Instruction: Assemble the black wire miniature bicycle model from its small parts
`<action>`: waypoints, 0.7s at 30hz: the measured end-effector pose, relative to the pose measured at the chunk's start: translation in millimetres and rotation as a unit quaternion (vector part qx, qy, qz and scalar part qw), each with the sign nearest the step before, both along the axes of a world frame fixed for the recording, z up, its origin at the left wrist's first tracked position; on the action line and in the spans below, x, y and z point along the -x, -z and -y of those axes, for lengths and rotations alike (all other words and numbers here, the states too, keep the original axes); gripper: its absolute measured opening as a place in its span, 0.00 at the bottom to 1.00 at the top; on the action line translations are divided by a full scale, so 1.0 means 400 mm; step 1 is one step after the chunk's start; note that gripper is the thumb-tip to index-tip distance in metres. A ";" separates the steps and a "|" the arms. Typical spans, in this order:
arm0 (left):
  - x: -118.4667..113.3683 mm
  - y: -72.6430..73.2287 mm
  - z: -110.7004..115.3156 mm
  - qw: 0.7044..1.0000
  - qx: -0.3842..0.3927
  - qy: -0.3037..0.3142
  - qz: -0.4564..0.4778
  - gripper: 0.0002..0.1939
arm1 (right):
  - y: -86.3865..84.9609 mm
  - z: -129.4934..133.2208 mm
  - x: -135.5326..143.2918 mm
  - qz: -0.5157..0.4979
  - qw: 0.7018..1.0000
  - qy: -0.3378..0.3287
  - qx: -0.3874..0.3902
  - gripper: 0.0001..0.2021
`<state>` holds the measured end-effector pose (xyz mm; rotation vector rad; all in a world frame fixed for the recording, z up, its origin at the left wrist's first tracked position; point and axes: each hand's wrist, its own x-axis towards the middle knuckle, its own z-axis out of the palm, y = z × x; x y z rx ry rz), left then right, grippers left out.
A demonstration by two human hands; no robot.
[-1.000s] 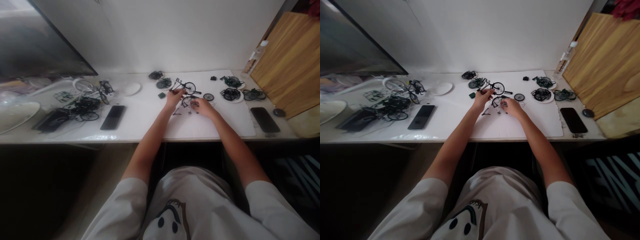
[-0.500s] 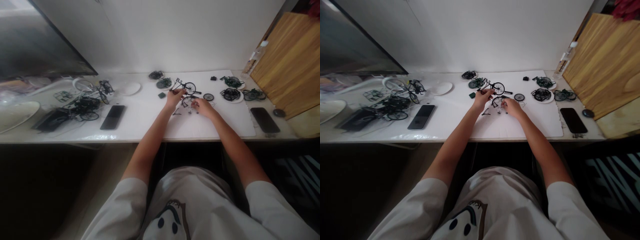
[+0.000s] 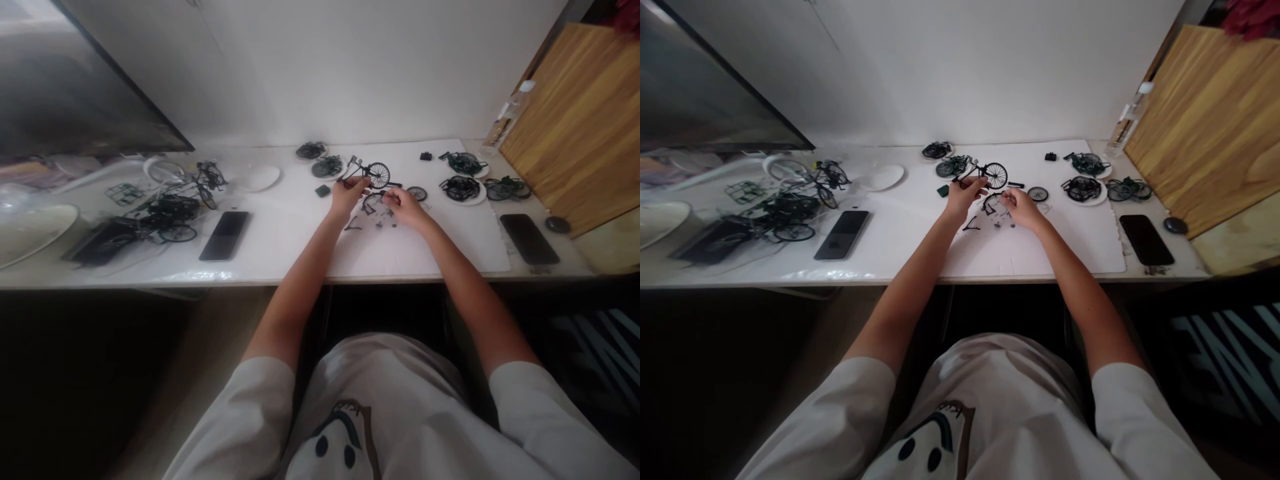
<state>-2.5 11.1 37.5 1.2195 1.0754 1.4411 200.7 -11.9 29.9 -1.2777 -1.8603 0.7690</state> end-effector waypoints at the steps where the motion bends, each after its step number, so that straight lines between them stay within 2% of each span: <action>1: 0.000 -0.003 0.002 1.000 0.000 0.001 0.002 0.08 | -0.001 0.000 0.001 -0.014 1.000 -0.006 0.005 0.07; 9: -0.001 -0.019 0.021 1.000 0.009 0.018 0.005 0.10 | -0.019 0.019 0.013 -0.098 0.993 -0.010 0.062 0.18; 15: -0.001 -0.020 0.025 1.000 0.007 0.014 0.002 0.10 | -0.047 0.046 0.016 -0.133 0.983 -0.019 0.125 0.17; 21: -0.005 -0.018 0.027 1.000 0.005 0.023 -0.007 0.09 | -0.057 0.054 0.021 -0.139 0.980 -0.007 0.144 0.12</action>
